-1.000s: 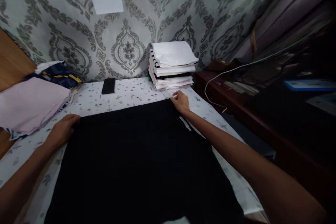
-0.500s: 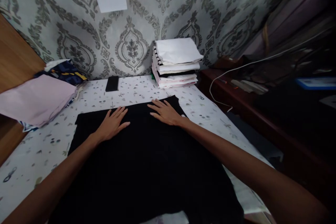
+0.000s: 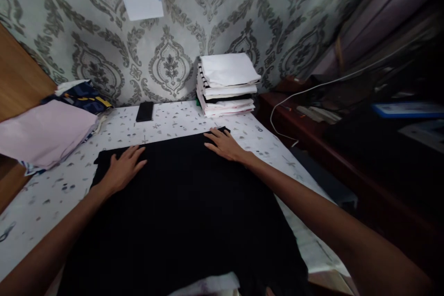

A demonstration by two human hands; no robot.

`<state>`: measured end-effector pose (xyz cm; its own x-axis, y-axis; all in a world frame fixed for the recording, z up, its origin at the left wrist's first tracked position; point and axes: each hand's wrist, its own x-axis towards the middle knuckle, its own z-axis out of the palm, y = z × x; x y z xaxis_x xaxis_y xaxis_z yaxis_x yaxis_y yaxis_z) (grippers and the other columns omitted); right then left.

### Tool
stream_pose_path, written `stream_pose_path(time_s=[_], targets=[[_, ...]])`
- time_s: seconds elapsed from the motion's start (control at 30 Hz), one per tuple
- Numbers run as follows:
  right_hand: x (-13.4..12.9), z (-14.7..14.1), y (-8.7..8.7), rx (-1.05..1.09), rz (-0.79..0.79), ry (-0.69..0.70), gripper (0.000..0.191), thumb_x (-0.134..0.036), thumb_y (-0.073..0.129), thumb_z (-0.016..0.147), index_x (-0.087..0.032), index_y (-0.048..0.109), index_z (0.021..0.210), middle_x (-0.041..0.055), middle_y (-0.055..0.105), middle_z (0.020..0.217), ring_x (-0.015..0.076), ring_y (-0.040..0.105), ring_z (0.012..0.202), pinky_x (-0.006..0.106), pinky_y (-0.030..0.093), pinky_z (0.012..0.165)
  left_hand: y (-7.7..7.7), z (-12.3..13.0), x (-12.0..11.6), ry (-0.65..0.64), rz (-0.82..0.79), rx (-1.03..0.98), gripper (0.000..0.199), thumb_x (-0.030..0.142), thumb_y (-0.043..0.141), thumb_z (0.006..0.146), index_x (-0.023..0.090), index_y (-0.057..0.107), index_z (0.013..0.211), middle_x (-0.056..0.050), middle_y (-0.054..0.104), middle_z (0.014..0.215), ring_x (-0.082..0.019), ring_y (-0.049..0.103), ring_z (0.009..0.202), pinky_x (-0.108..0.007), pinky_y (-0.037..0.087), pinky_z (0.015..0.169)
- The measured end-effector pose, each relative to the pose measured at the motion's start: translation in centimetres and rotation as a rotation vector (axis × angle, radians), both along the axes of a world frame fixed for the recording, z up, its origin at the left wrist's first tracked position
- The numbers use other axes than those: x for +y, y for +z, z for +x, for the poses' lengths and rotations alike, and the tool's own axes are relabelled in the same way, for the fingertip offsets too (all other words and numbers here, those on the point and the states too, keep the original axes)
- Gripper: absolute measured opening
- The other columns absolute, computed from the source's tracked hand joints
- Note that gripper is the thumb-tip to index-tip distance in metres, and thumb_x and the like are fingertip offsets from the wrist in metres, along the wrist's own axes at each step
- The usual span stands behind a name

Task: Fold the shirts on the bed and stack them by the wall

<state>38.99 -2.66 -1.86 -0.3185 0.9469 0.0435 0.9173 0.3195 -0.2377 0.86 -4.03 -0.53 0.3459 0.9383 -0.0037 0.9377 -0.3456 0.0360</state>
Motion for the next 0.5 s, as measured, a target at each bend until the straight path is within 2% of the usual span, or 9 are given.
stream_pose_path(time_s=[0.1,0.2,0.27,0.37,0.5], targets=[[-2.0,1.4,0.6,0.045,0.052,0.042,0.057,-0.055,0.043,0.099,-0.017,0.055,0.14,0.0182,0.044,0.153,0.0323,0.037,0.145,0.057,0.028,0.117,0.7,-3.3,0.1,0.03,0.074,0.031,0.054,0.041,0.031,0.097,0.015,0.05,0.141,-0.019,0.056,0.143,-0.034,0.06,0.122,-0.052,0.05,0.097],[-4.4,2.3,0.8,0.061,0.099,0.18,0.055,-0.058,0.058,0.091,-0.02,0.063,0.13,0.017,0.055,0.143,0.033,0.049,0.135,0.055,0.037,0.111,1.8,-5.1,0.0,0.066,0.085,0.137,0.051,0.035,0.028,0.097,0.016,0.055,0.135,-0.016,0.061,0.136,-0.031,0.065,0.11,-0.042,0.055,0.084],[-5.7,2.5,0.9,0.056,0.105,0.233,0.05,-0.051,0.064,0.089,-0.019,0.065,0.127,0.0172,0.058,0.139,0.0332,0.053,0.129,0.054,0.042,0.106,2.5,-5.4,-0.2,0.078,0.082,0.221,0.049,0.03,0.025,0.097,0.017,0.058,0.131,-0.014,0.062,0.135,-0.03,0.064,0.113,-0.039,0.055,0.081],[-6.8,2.4,1.4,0.033,0.087,0.28,0.043,-0.034,0.065,0.088,-0.016,0.066,0.127,0.0179,0.059,0.139,0.0329,0.052,0.13,0.051,0.045,0.103,3.1,-5.0,-0.4,0.059,0.077,0.3,0.049,0.024,0.023,0.097,0.016,0.059,0.128,-0.014,0.064,0.132,-0.029,0.061,0.117,-0.038,0.055,0.079],[-7.6,2.2,2.5,0.026,0.051,0.361,0.047,-0.02,0.064,0.083,-0.018,0.064,0.13,0.0149,0.059,0.14,0.0299,0.051,0.132,0.047,0.044,0.103,3.1,-4.5,-0.1,0.052,0.08,0.326,0.05,0.019,0.024,0.094,0.014,0.06,0.128,-0.015,0.064,0.129,-0.03,0.06,0.118,-0.039,0.056,0.078]])
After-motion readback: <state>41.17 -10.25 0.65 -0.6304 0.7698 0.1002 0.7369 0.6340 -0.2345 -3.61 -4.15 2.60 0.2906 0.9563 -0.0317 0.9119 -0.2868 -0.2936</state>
